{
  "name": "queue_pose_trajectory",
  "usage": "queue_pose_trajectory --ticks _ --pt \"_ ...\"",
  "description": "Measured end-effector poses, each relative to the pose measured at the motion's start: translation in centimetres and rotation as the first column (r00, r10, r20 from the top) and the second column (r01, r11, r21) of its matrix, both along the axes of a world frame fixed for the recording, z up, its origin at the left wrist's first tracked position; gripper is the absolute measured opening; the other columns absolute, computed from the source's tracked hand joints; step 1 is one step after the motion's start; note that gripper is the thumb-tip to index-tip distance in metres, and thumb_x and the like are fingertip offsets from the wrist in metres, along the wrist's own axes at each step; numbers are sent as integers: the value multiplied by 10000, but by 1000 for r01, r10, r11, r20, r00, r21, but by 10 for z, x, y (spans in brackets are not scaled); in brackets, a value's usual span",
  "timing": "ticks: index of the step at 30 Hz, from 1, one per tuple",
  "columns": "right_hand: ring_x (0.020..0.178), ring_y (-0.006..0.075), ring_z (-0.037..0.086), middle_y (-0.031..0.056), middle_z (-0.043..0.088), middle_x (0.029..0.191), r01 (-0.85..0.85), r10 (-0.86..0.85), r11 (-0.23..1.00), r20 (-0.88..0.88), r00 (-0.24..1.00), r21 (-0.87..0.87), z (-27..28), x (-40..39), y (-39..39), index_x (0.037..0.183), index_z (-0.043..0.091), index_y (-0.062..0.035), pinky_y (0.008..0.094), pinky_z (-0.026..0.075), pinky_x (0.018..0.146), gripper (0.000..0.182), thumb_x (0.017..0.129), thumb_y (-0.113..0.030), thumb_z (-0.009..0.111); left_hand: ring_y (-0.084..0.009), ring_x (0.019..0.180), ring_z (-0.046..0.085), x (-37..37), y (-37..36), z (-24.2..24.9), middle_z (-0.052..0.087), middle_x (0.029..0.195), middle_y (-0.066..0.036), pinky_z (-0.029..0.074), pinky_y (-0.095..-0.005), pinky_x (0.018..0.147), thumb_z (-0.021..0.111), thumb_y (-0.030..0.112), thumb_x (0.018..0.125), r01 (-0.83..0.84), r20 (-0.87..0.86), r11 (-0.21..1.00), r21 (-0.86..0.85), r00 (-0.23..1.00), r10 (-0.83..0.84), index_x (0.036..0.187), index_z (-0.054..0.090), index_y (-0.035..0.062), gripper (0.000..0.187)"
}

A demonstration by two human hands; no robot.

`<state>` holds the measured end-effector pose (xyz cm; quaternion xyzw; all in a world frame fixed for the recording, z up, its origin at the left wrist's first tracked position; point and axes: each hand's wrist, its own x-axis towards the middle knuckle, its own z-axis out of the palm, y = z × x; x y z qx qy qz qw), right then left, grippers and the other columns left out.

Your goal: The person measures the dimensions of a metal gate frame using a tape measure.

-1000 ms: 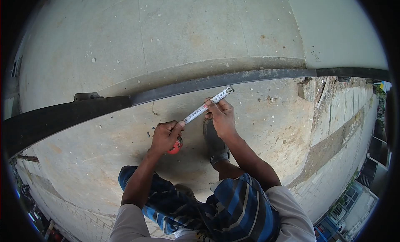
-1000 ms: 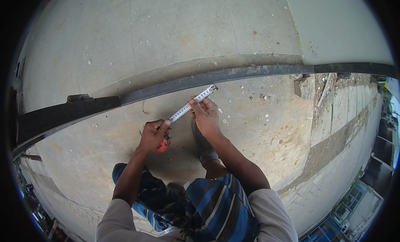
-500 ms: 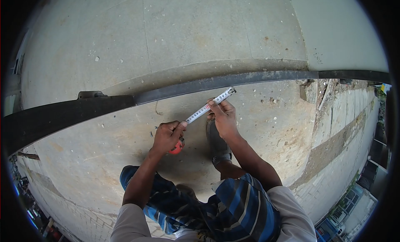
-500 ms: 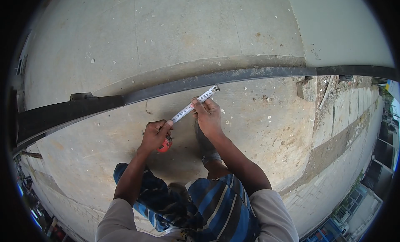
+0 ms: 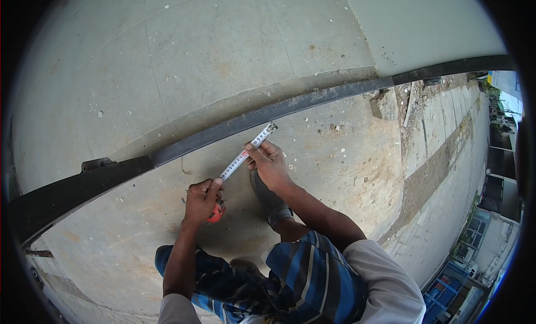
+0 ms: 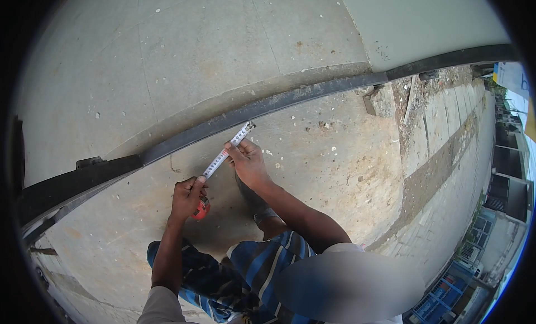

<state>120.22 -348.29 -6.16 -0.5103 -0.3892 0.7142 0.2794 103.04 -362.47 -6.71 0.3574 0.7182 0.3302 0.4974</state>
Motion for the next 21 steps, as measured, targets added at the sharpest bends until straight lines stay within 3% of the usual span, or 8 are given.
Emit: queue_pose_trajectory --ticks 4,8,10,12,17,21 --pt "658 56 592 6 660 743 -57 57 997 6 998 48 -6 7 2 950 675 -24 221 470 603 249 1040 -238 583 -128 571 656 -3 -3 -7 662 610 -87 514 -297 566 626 310 1013 -10 21 1000 1 1000 10 848 719 -24 383" --pt "660 65 605 9 662 751 -53 53 998 19 998 15 -13 27 16 936 673 -40 224 474 607 250 1043 -248 582 -130 569 653 -15 7 14 667 620 -93 516 -290 573 670 277 982 136 -2 991 -6 991 -136 878 715 -30 328" --pt "661 82 627 15 672 773 136 -134 991 -96 986 8 -8 47 37 935 670 -66 240 495 608 241 1042 -268 593 -133 571 654 -23 9 28 667 626 -90 515 -294 576 706 247 953 165 18 986 -8 986 -165 914 711 -32 282" --pt "661 100 645 18 678 789 236 -233 971 -72 970 34 3 65 59 933 661 -86 254 516 609 232 1038 -285 603 -140 571 657 -36 5 32 669 628 -93 515 -296 577 707 233 949 143 -7 990 -8 990 -143 926 709 -33 266" --pt "670 118 662 21 679 787 348 -352 933 35 935 96 4 106 92 951 643 -94 275 538 636 220 1037 -293 602 -168 565 667 -66 -6 33 676 637 -103 511 -309 573 702 226 950 146 -157 989 4 977 -144 910 717 -14 244" --pt "644 118 643 29 655 774 372 -373 926 12 928 61 4 99 91 926 633 -81 273 526 604 236 1043 -281 587 -246 541 648 -70 -7 29 661 633 -104 492 -360 554 699 312 954 81 -331 996 43 941 -62 786 706 27 331"
